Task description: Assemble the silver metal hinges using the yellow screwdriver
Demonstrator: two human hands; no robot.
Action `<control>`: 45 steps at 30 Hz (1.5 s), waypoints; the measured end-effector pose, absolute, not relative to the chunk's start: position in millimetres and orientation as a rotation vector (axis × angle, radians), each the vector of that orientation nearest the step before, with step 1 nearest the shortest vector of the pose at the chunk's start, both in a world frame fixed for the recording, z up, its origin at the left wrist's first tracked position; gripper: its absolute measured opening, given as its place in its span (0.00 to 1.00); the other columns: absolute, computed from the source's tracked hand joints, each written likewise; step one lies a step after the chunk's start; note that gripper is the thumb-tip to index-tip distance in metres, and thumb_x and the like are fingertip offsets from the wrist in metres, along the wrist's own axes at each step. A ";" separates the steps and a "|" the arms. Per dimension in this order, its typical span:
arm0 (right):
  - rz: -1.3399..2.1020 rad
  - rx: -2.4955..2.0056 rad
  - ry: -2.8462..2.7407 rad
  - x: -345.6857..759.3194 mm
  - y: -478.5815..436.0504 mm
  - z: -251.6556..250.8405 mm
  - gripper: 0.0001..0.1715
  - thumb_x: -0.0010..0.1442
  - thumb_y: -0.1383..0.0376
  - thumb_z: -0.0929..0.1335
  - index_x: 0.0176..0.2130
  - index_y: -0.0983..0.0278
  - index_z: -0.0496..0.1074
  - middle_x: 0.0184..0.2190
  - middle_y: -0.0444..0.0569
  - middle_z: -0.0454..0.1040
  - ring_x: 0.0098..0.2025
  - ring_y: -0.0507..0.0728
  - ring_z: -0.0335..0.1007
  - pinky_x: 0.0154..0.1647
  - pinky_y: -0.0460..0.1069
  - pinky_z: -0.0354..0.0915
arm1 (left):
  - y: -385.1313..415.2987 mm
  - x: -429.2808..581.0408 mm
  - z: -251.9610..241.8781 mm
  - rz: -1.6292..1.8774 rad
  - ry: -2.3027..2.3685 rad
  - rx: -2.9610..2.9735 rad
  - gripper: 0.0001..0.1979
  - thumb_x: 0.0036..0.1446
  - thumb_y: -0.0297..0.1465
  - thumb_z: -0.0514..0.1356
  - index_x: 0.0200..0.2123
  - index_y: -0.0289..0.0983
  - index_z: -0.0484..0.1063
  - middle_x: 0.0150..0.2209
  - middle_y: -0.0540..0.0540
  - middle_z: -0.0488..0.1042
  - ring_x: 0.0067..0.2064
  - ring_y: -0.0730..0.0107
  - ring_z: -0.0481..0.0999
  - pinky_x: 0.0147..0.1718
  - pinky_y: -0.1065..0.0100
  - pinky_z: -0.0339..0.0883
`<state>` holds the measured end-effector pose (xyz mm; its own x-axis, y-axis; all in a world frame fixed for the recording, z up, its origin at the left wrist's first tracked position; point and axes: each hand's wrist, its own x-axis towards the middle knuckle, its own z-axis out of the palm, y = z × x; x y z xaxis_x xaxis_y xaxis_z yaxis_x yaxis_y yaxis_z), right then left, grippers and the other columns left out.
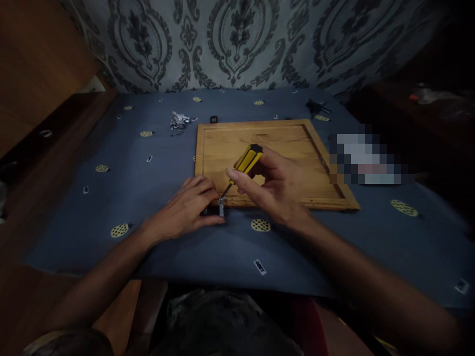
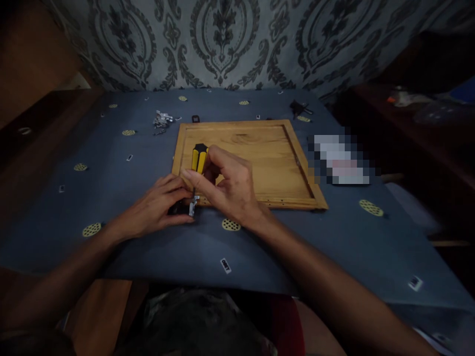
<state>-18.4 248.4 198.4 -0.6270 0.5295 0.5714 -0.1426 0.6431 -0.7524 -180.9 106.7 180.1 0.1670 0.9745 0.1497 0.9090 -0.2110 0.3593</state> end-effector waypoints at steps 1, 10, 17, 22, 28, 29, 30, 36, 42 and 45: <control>1.008 -0.303 -2.036 -18.5 248.6 197.7 0.23 0.63 0.49 0.76 0.29 0.59 0.67 0.25 0.43 0.68 0.26 0.53 0.66 0.28 0.51 0.65 | 106.8 -181.0 180.2 0.513 1.838 2.246 0.18 0.67 0.44 0.66 0.48 0.35 0.74 0.53 0.39 0.74 0.56 0.50 0.71 0.57 0.51 0.68; 0.919 -0.272 -2.078 -20.1 248.3 193.9 0.21 0.64 0.54 0.75 0.28 0.59 0.65 0.24 0.42 0.67 0.26 0.53 0.64 0.29 0.51 0.62 | 106.9 -181.3 181.0 0.507 1.839 2.238 0.17 0.67 0.44 0.66 0.47 0.36 0.74 0.55 0.38 0.74 0.58 0.48 0.71 0.59 0.47 0.68; 0.844 -0.238 -2.111 -19.7 250.3 193.6 0.22 0.66 0.54 0.74 0.29 0.60 0.65 0.24 0.41 0.67 0.26 0.52 0.64 0.29 0.49 0.62 | 107.1 -181.6 181.7 0.491 1.825 2.252 0.19 0.67 0.45 0.65 0.49 0.35 0.74 0.57 0.37 0.74 0.60 0.48 0.70 0.60 0.46 0.67; 0.791 -0.204 -2.167 -18.7 251.9 196.3 0.22 0.67 0.52 0.73 0.29 0.60 0.67 0.23 0.41 0.68 0.26 0.52 0.65 0.28 0.48 0.62 | 107.2 -181.7 180.6 0.504 1.824 2.238 0.19 0.67 0.45 0.66 0.49 0.35 0.74 0.56 0.37 0.74 0.60 0.47 0.71 0.60 0.46 0.68; 0.771 -0.153 -2.163 -19.7 252.8 199.6 0.23 0.67 0.54 0.74 0.27 0.60 0.65 0.22 0.40 0.66 0.24 0.50 0.63 0.26 0.47 0.60 | 106.8 -181.4 178.1 0.526 1.842 2.254 0.18 0.66 0.45 0.66 0.47 0.35 0.75 0.54 0.38 0.75 0.58 0.48 0.72 0.59 0.47 0.69; 0.788 -0.154 -2.162 -19.9 252.7 199.6 0.23 0.66 0.54 0.74 0.27 0.60 0.64 0.22 0.40 0.66 0.23 0.50 0.62 0.26 0.48 0.59 | 106.7 -181.4 178.1 0.523 1.837 2.257 0.19 0.66 0.45 0.66 0.47 0.35 0.75 0.54 0.38 0.75 0.57 0.48 0.72 0.58 0.47 0.69; 0.808 -0.157 -2.156 -20.2 252.5 199.4 0.24 0.66 0.54 0.74 0.27 0.60 0.64 0.22 0.39 0.66 0.23 0.49 0.62 0.26 0.48 0.59 | 106.7 -181.4 178.3 0.525 1.834 2.258 0.19 0.66 0.45 0.66 0.48 0.35 0.75 0.54 0.38 0.75 0.57 0.49 0.72 0.58 0.47 0.69; 0.966 -0.210 -2.095 -22.5 250.8 196.2 0.27 0.61 0.51 0.77 0.27 0.60 0.63 0.22 0.39 0.65 0.24 0.50 0.62 0.26 0.49 0.60 | 106.8 -180.6 180.2 0.532 1.842 2.254 0.21 0.66 0.43 0.67 0.56 0.38 0.73 0.57 0.39 0.74 0.60 0.49 0.71 0.61 0.47 0.68; 1.255 -0.265 -2.061 -22.9 249.6 198.1 0.23 0.59 0.50 0.78 0.31 0.60 0.68 0.26 0.40 0.69 0.26 0.51 0.66 0.26 0.47 0.63 | 107.6 -180.6 180.5 0.502 1.839 2.269 0.19 0.66 0.44 0.67 0.50 0.34 0.75 0.56 0.36 0.74 0.58 0.48 0.72 0.59 0.47 0.70; 1.289 -0.263 -2.052 -21.9 249.7 199.3 0.21 0.60 0.52 0.78 0.31 0.60 0.69 0.26 0.40 0.68 0.26 0.50 0.65 0.24 0.47 0.62 | 107.6 -181.3 180.0 0.498 1.842 2.263 0.19 0.65 0.45 0.67 0.47 0.34 0.76 0.56 0.36 0.74 0.59 0.47 0.71 0.59 0.47 0.69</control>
